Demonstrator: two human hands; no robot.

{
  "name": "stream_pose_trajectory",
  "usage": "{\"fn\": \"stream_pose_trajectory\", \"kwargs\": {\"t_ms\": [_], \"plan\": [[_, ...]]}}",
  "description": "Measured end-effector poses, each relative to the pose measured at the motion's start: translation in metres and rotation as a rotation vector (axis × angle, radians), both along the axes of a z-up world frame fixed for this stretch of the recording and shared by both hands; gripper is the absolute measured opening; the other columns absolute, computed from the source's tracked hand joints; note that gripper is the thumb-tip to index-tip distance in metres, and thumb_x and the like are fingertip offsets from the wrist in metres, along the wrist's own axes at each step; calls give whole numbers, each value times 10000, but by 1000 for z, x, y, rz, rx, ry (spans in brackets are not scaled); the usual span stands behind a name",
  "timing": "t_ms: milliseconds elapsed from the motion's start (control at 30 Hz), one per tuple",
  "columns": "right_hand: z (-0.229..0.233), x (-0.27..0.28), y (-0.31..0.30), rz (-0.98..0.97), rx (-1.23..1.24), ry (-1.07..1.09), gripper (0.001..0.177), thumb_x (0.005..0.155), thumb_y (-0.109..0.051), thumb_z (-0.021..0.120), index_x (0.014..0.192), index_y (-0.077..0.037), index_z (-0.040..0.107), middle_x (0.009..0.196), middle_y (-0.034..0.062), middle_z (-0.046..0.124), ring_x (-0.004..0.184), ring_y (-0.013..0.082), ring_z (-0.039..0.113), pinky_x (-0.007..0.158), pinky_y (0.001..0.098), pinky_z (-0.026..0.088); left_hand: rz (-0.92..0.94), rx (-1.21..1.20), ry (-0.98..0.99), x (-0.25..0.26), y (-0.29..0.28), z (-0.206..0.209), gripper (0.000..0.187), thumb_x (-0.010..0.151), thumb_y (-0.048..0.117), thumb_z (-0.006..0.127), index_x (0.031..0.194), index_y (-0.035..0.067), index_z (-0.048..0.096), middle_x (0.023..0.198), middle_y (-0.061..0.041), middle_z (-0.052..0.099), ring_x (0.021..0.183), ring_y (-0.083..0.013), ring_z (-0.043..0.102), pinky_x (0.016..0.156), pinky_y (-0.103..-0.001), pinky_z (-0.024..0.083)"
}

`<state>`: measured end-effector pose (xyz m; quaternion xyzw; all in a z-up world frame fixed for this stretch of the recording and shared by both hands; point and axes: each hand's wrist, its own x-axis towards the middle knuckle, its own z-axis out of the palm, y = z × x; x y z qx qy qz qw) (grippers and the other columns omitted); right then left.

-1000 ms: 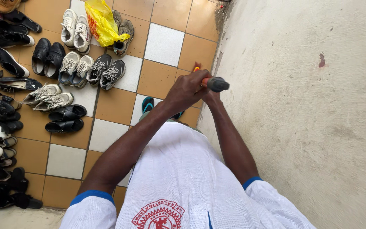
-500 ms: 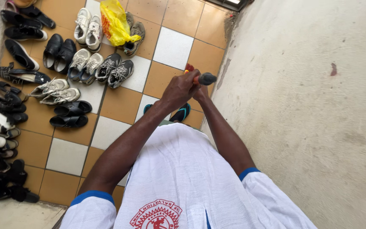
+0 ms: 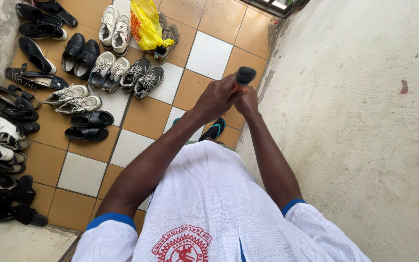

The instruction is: The person reassembles a broom by sliding the handle into the head and twisting it to tighten the connection.

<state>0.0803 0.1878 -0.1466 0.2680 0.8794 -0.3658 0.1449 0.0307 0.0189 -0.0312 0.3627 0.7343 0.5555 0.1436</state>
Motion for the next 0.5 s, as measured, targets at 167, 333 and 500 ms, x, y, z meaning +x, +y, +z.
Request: {"fn": "stream_pose_trajectory", "kwargs": {"t_ms": [167, 333, 500], "plan": [[-47, 0, -7, -77, 19, -210, 389, 1057, -432, 520, 1007, -96, 708, 932, 133, 788, 883, 252, 765, 813, 402, 592, -25, -93, -77, -4, -4, -41, 261, 1030, 241, 637, 1191, 46, 571, 942, -138, 725, 814, -272, 771, 694, -410, 647], [-127, -4, -29, 30, -74, 293, 286, 903, -284, 694, 1016, -23, 656, 942, 128, 724, 874, 244, 713, 744, 445, 571, 13, -176, -23, -4, -27, -39, 277, 1009, 209, 667, 1193, 40, 546, 900, -154, 721, 791, -303, 762, 660, -442, 620], [-119, -32, -60, 106, -109, 301, 243, 933, -278, 735, 1027, -69, 654, 902, 73, 697, 845, 215, 708, 759, 437, 581, 82, -172, 35, -18, -60, -14, 266, 1008, 191, 658, 1200, 52, 536, 907, -168, 721, 788, -328, 764, 643, -449, 615]]}}
